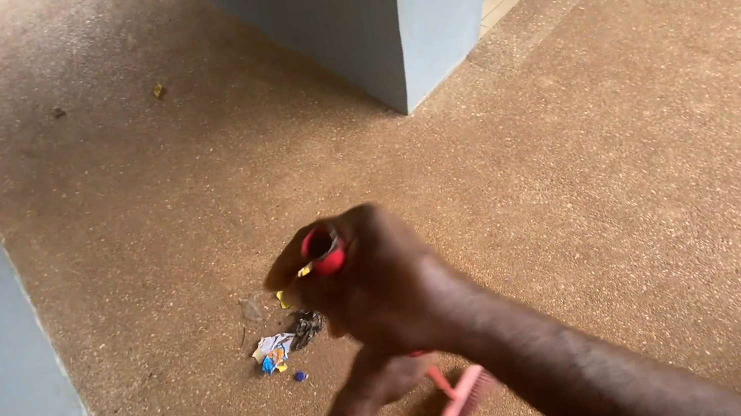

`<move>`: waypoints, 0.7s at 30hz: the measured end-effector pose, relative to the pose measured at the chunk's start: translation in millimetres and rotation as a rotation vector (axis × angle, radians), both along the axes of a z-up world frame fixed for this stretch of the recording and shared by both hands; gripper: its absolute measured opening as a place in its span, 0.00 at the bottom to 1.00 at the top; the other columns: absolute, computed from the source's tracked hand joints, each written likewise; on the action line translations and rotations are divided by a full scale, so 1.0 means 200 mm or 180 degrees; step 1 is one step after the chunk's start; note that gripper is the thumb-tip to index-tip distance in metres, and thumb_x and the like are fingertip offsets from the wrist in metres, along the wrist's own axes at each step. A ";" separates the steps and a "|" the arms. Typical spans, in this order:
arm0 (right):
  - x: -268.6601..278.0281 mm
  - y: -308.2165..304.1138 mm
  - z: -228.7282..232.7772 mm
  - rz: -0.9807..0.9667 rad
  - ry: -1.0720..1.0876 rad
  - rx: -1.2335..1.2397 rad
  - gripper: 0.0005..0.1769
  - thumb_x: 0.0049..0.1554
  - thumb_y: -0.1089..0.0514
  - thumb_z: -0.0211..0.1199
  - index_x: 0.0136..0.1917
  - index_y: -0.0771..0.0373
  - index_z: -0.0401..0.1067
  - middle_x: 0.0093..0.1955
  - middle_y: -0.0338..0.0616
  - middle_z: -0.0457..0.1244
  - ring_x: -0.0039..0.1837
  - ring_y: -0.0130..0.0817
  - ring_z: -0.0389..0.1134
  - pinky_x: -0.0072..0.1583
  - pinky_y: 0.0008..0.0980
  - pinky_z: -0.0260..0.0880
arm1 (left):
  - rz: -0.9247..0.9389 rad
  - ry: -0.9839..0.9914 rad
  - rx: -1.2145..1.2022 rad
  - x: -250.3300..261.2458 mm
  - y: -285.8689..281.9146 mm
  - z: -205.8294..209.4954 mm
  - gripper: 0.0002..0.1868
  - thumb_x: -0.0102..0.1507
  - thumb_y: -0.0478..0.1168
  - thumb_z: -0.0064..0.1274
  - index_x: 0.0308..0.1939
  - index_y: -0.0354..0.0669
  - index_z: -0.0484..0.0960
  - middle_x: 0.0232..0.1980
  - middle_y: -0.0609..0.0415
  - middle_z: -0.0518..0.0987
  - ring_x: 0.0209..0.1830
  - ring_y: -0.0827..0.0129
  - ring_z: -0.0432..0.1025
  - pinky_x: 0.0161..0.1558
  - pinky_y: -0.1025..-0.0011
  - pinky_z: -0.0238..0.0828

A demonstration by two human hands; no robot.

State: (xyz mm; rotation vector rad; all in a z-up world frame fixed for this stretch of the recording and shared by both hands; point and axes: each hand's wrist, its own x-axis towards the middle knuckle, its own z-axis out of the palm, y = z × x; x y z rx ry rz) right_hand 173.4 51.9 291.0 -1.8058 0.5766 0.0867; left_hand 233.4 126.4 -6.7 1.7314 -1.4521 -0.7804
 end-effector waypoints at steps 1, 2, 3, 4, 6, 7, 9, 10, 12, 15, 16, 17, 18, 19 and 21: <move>0.02 0.03 -0.04 0.0138 -0.0013 0.0036 0.10 0.58 0.58 0.63 0.53 0.52 0.79 0.47 0.42 0.74 0.40 0.29 0.73 0.42 0.28 0.82 | -0.0050 0.0140 -0.0271 0.06 0.05 -0.01 0.12 0.71 0.41 0.49 0.58 0.43 0.74 0.50 0.57 0.77 0.51 0.69 0.75 0.50 0.69 0.78; 0.04 0.06 -0.08 0.0186 -0.0143 0.0023 0.10 0.58 0.57 0.63 0.53 0.52 0.80 0.49 0.41 0.73 0.44 0.28 0.74 0.46 0.28 0.82 | 0.0015 0.0454 -0.0323 0.12 0.09 -0.02 0.14 0.69 0.42 0.52 0.57 0.43 0.75 0.49 0.56 0.78 0.50 0.69 0.76 0.50 0.69 0.78; 0.07 0.08 -0.11 0.0234 -0.0274 0.0017 0.10 0.59 0.56 0.63 0.53 0.52 0.80 0.51 0.41 0.73 0.48 0.27 0.75 0.50 0.28 0.82 | 0.0081 0.0766 -0.0369 0.20 0.12 -0.02 0.15 0.67 0.42 0.56 0.55 0.43 0.76 0.48 0.55 0.79 0.49 0.69 0.76 0.49 0.68 0.78; 0.09 0.09 -0.15 0.0282 -0.0405 0.0011 0.10 0.59 0.56 0.63 0.54 0.51 0.80 0.53 0.40 0.72 0.52 0.27 0.76 0.55 0.28 0.82 | 0.0147 0.1077 -0.0417 0.26 0.15 -0.03 0.16 0.65 0.43 0.59 0.54 0.42 0.78 0.47 0.55 0.80 0.48 0.69 0.77 0.49 0.68 0.79; 0.11 0.06 -0.23 0.0425 -0.0843 -0.0142 0.09 0.61 0.56 0.61 0.54 0.51 0.80 0.56 0.41 0.72 0.57 0.29 0.74 0.59 0.32 0.77 | 0.0416 0.0419 -0.0429 0.39 0.14 -0.07 0.14 0.63 0.43 0.60 0.49 0.42 0.77 0.41 0.55 0.79 0.42 0.69 0.75 0.44 0.68 0.77; 0.10 0.06 -0.26 0.0498 -0.1043 -0.0183 0.09 0.62 0.56 0.61 0.54 0.51 0.80 0.58 0.41 0.72 0.60 0.30 0.73 0.61 0.34 0.74 | 0.0558 0.0109 -0.0398 0.43 0.16 -0.10 0.13 0.63 0.43 0.61 0.46 0.41 0.77 0.39 0.55 0.78 0.39 0.69 0.74 0.42 0.68 0.76; 0.07 0.02 -0.30 0.0542 -0.1185 -0.0352 0.10 0.63 0.57 0.59 0.54 0.53 0.80 0.58 0.42 0.72 0.60 0.31 0.74 0.61 0.34 0.75 | 0.0810 -0.0527 -0.0352 0.51 0.15 -0.15 0.12 0.62 0.42 0.62 0.40 0.41 0.77 0.33 0.54 0.77 0.33 0.69 0.73 0.37 0.67 0.74; 0.04 -0.01 -0.31 0.0553 -0.1262 -0.0450 0.11 0.64 0.58 0.58 0.54 0.54 0.80 0.58 0.43 0.73 0.60 0.31 0.74 0.60 0.34 0.75 | 0.0921 -0.0851 -0.0340 0.54 0.11 -0.16 0.12 0.61 0.42 0.63 0.37 0.41 0.76 0.31 0.54 0.76 0.31 0.69 0.72 0.35 0.67 0.73; -0.02 -0.08 -0.27 0.0143 -0.0924 -0.0427 0.12 0.62 0.58 0.57 0.55 0.54 0.79 0.54 0.43 0.73 0.53 0.31 0.77 0.55 0.31 0.80 | 0.0895 -0.1258 -0.0185 0.55 0.01 -0.17 0.08 0.66 0.42 0.55 0.50 0.56 0.82 0.25 0.60 0.77 0.19 0.70 0.70 0.21 0.67 0.69; -0.12 -0.24 -0.12 -0.0272 -0.0879 -0.0524 0.12 0.60 0.59 0.59 0.55 0.57 0.79 0.49 0.45 0.74 0.46 0.32 0.78 0.49 0.30 0.84 | 0.0707 -0.1357 0.0356 0.48 -0.20 -0.09 0.08 0.69 0.43 0.53 0.35 0.51 0.82 0.17 0.62 0.73 0.12 0.74 0.65 0.16 0.70 0.66; -0.16 -0.28 -0.06 -0.0377 -0.0941 -0.0586 0.11 0.60 0.59 0.60 0.55 0.59 0.79 0.47 0.45 0.75 0.44 0.32 0.79 0.47 0.30 0.85 | 0.0617 -0.1305 0.0584 0.42 -0.28 -0.04 0.18 0.69 0.44 0.53 0.25 0.45 0.81 0.14 0.61 0.71 0.11 0.75 0.64 0.16 0.71 0.65; -0.21 -0.32 0.01 -0.0460 -0.0849 -0.0729 0.12 0.60 0.59 0.60 0.57 0.57 0.78 0.45 0.45 0.75 0.43 0.30 0.78 0.47 0.28 0.85 | 0.0531 -0.1278 0.0535 0.34 -0.36 0.02 0.16 0.68 0.43 0.53 0.25 0.44 0.80 0.16 0.60 0.72 0.12 0.75 0.66 0.17 0.71 0.67; -0.25 -0.37 0.07 -0.0542 -0.0754 -0.0871 0.13 0.59 0.58 0.61 0.58 0.55 0.77 0.43 0.44 0.74 0.42 0.29 0.78 0.47 0.27 0.85 | 0.0445 -0.1249 0.0486 0.25 -0.44 0.07 0.15 0.67 0.42 0.52 0.26 0.44 0.80 0.17 0.59 0.74 0.13 0.74 0.68 0.18 0.71 0.69; -0.29 -0.40 0.13 -0.0629 -0.0658 -0.1028 0.15 0.59 0.58 0.61 0.59 0.54 0.76 0.41 0.43 0.74 0.41 0.27 0.78 0.47 0.25 0.85 | 0.0354 -0.1221 0.0420 0.15 -0.51 0.14 0.14 0.66 0.42 0.52 0.26 0.43 0.80 0.18 0.58 0.75 0.15 0.74 0.69 0.19 0.71 0.70; -0.34 -0.45 0.21 -0.0733 -0.0617 -0.1122 0.16 0.58 0.56 0.63 0.60 0.53 0.75 0.39 0.45 0.73 0.40 0.27 0.77 0.44 0.26 0.85 | 0.0641 0.0383 0.0734 -0.05 -0.58 0.24 0.08 0.62 0.40 0.55 0.29 0.42 0.80 0.25 0.56 0.78 0.21 0.74 0.72 0.23 0.70 0.73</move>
